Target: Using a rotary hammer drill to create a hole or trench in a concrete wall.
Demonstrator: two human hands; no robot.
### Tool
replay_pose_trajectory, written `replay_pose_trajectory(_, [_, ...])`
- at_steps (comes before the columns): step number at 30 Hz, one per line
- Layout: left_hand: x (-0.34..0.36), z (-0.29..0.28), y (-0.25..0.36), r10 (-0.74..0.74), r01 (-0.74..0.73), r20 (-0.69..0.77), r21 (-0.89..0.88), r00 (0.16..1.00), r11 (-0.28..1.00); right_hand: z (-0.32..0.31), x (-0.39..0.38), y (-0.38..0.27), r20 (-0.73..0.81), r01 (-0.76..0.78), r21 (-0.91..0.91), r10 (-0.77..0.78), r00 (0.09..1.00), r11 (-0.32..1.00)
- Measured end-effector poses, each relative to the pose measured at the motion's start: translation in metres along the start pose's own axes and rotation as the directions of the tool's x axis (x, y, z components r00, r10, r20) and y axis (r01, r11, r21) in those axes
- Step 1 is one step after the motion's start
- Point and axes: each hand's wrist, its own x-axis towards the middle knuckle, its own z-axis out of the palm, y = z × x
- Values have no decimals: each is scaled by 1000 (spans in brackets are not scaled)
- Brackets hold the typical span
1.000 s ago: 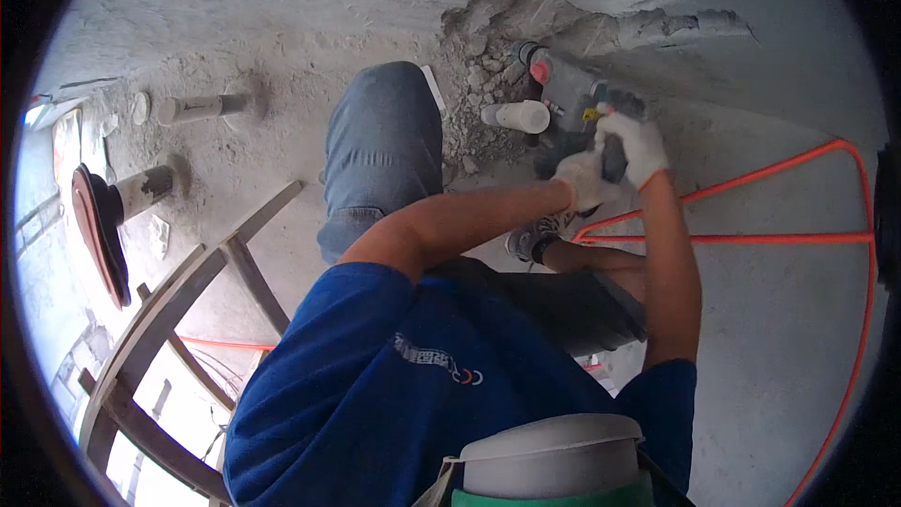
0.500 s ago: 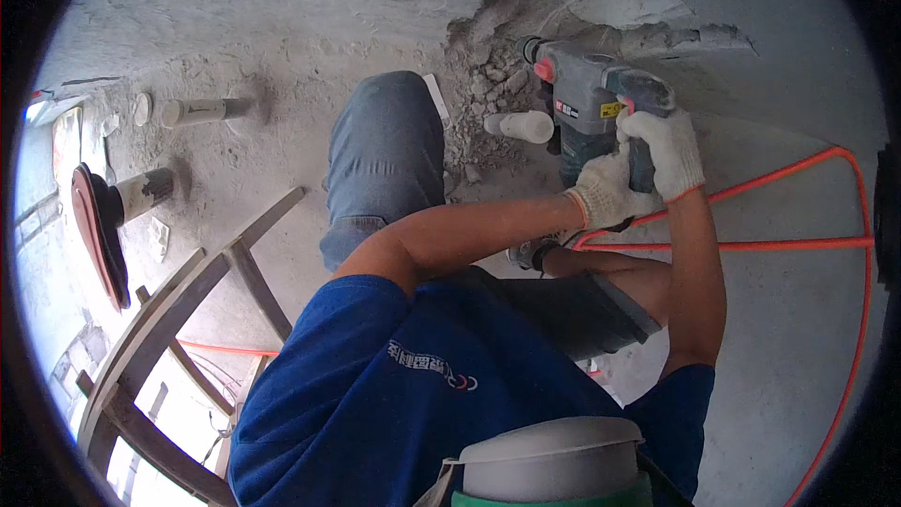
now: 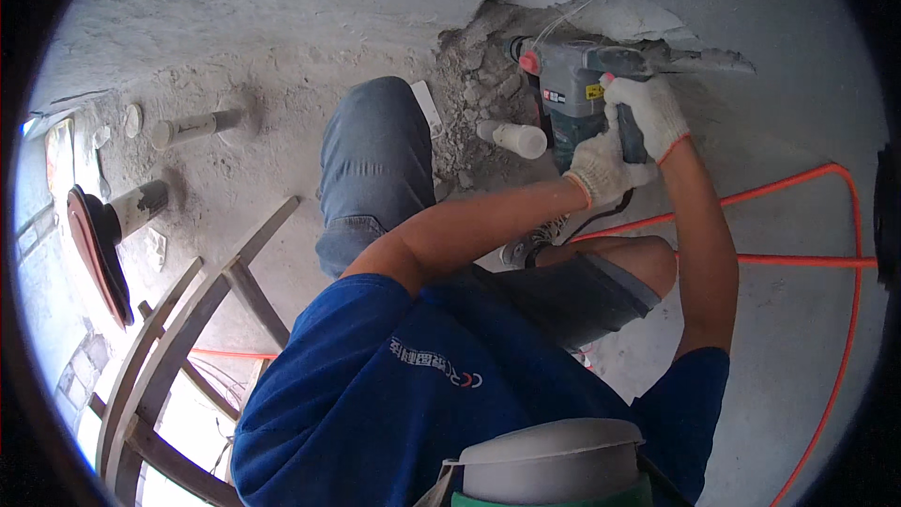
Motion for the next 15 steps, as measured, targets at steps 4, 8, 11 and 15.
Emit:
replay_pose_trajectory(4, [1, -7, -9, 13, -14, 17, 40, 1000, 999, 11, 5, -1, -54, -102, -30, 100, 993, 994])
replay_pose_trajectory(8, [1, -11, -15, 180, -188, -99, -82, 979, 979, 20, 6, -8, -73, -61, 115, 69, 995, 992])
replay_pose_trajectory(11, [2, -16, -21, -53, 43, 117, 86, 992, 995, 26, 5, -9, -63, -79, 95, 85, 994, 992])
replay_pose_trajectory(15, [-10, -17, -39, 31, -35, 123, 30, 992, 999, 36, -8, 10, -77, -54, -8, 53, 996, 999])
